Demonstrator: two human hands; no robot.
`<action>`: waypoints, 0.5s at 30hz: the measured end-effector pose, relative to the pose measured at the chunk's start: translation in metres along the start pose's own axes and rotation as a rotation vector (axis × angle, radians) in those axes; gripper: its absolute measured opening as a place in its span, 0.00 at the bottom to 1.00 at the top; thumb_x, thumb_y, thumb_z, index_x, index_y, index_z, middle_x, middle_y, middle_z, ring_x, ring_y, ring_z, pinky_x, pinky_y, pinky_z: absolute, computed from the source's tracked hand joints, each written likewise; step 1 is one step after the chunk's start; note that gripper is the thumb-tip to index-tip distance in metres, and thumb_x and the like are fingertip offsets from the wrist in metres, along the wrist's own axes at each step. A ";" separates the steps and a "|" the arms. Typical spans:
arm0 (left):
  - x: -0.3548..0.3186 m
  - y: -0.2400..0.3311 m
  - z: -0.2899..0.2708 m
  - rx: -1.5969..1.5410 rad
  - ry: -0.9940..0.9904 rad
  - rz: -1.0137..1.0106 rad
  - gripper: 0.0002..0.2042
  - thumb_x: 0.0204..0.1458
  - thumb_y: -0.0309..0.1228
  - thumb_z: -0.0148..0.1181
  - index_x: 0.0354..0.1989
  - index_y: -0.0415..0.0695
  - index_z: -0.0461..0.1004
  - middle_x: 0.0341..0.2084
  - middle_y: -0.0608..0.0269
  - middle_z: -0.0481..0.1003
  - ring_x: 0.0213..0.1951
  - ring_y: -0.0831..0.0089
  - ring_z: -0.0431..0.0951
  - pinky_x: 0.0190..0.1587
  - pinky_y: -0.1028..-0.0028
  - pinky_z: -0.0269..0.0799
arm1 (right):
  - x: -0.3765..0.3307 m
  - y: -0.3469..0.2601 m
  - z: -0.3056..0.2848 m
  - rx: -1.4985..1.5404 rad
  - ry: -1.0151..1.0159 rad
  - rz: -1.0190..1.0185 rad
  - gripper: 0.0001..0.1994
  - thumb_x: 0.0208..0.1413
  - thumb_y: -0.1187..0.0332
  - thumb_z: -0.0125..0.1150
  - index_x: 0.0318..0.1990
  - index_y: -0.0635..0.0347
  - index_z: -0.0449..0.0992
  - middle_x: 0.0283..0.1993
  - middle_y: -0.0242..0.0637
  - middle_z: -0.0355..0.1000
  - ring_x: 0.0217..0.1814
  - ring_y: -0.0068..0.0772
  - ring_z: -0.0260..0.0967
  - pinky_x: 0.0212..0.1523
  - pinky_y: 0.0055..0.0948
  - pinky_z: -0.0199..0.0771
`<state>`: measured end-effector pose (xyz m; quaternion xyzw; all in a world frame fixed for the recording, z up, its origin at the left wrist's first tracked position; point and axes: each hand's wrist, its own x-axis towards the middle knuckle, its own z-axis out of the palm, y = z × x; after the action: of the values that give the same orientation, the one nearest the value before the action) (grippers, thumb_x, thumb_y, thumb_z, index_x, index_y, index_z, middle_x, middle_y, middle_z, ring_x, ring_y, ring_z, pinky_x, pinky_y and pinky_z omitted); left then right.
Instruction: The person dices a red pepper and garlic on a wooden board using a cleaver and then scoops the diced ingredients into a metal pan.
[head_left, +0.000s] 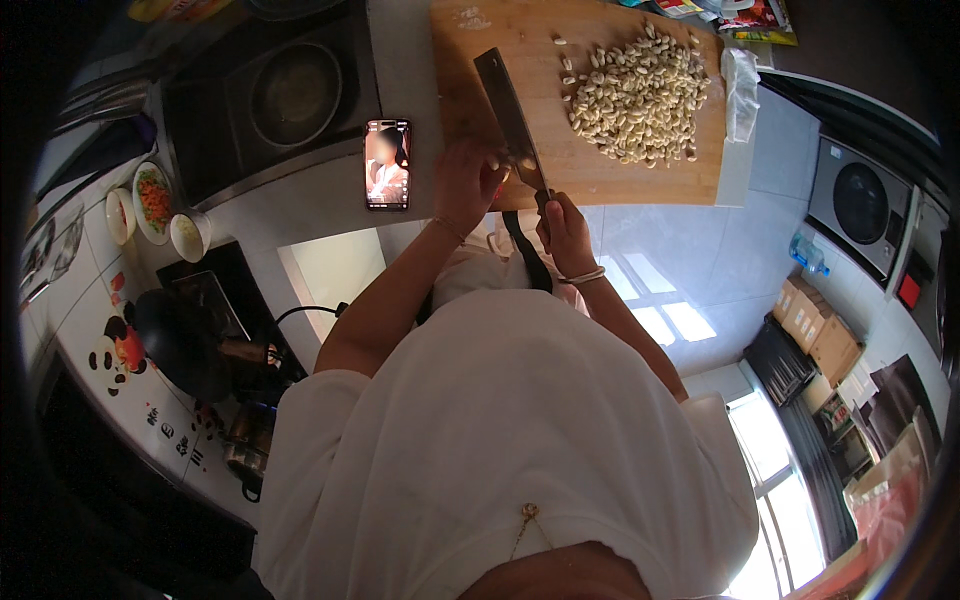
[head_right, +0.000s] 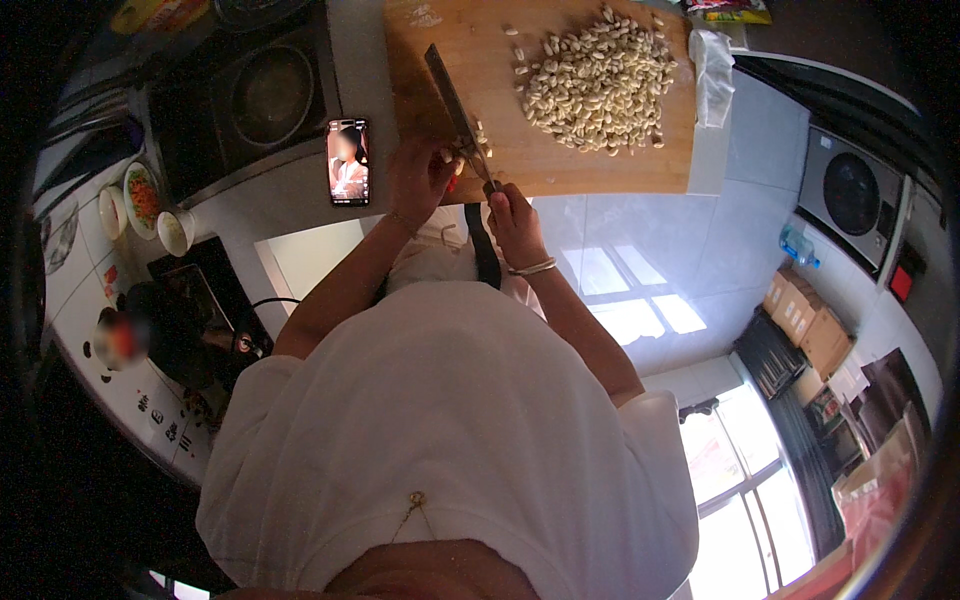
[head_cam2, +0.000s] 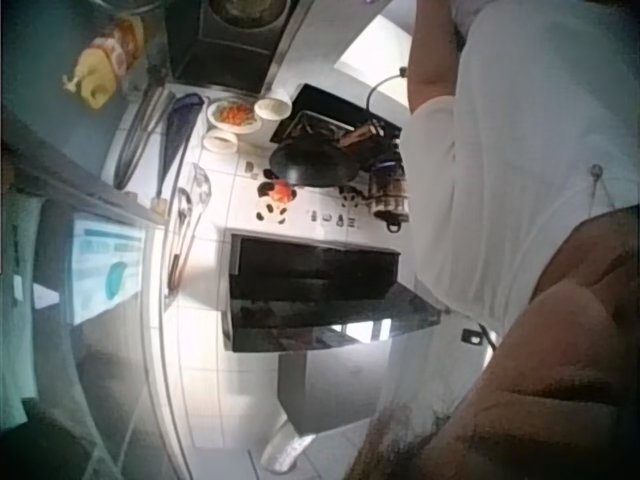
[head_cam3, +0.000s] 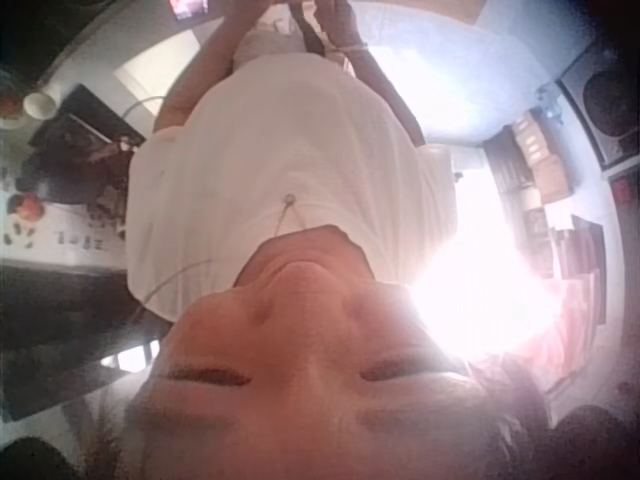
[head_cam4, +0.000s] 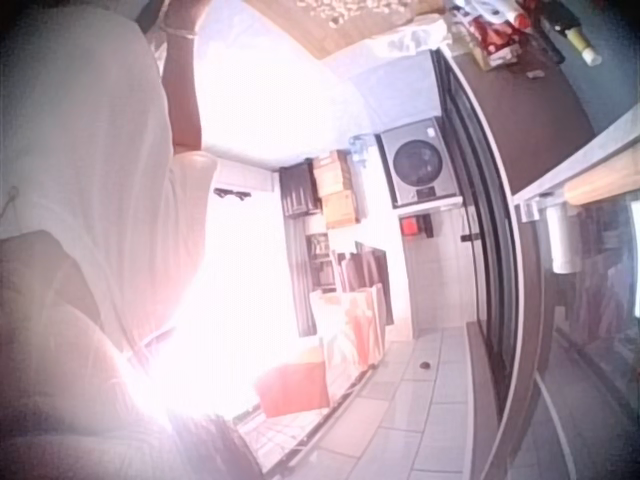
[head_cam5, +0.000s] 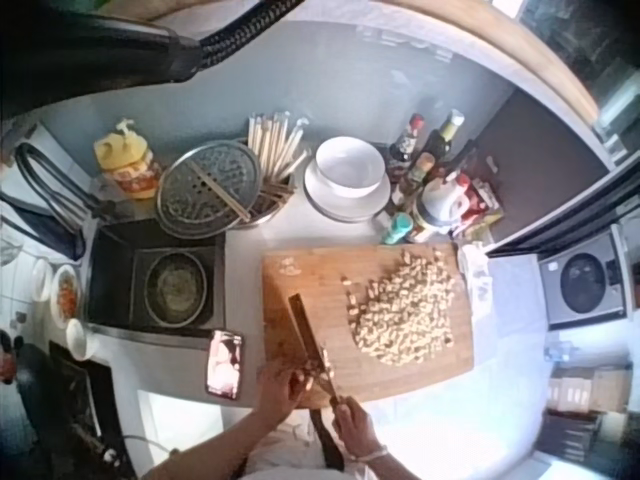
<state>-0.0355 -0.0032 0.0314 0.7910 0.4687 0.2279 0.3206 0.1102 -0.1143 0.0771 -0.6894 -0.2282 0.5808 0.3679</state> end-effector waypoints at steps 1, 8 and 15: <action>0.000 0.003 -0.005 -0.046 -0.007 -0.019 0.14 0.39 0.34 0.62 0.36 0.49 0.70 0.32 0.62 0.69 0.40 0.60 0.68 0.41 0.63 0.61 | -0.001 0.001 -0.001 0.046 -0.002 0.005 0.16 0.61 0.55 0.44 0.32 0.60 0.64 0.18 0.27 0.57 0.17 0.16 0.54 0.16 0.19 0.53; -0.003 0.008 -0.002 0.192 0.014 0.057 0.16 0.37 0.32 0.62 0.37 0.48 0.69 0.30 0.61 0.69 0.35 0.60 0.69 0.38 0.62 0.62 | 0.001 -0.001 0.006 0.070 -0.026 -0.040 0.18 0.61 0.53 0.41 0.31 0.60 0.63 0.16 0.25 0.55 0.14 0.14 0.52 0.14 0.17 0.51; -0.005 0.000 0.008 -0.032 -0.087 0.122 0.18 0.39 0.29 0.64 0.41 0.46 0.68 0.33 0.59 0.70 0.35 0.59 0.70 0.37 0.64 0.65 | 0.000 -0.007 -0.012 0.065 0.006 -0.071 0.18 0.63 0.53 0.38 0.31 0.60 0.62 0.15 0.25 0.54 0.13 0.14 0.50 0.12 0.16 0.49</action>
<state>-0.0325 -0.0102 0.0261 0.8220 0.4015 0.2198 0.3388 0.1227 -0.1125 0.0834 -0.6704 -0.2324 0.5723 0.4111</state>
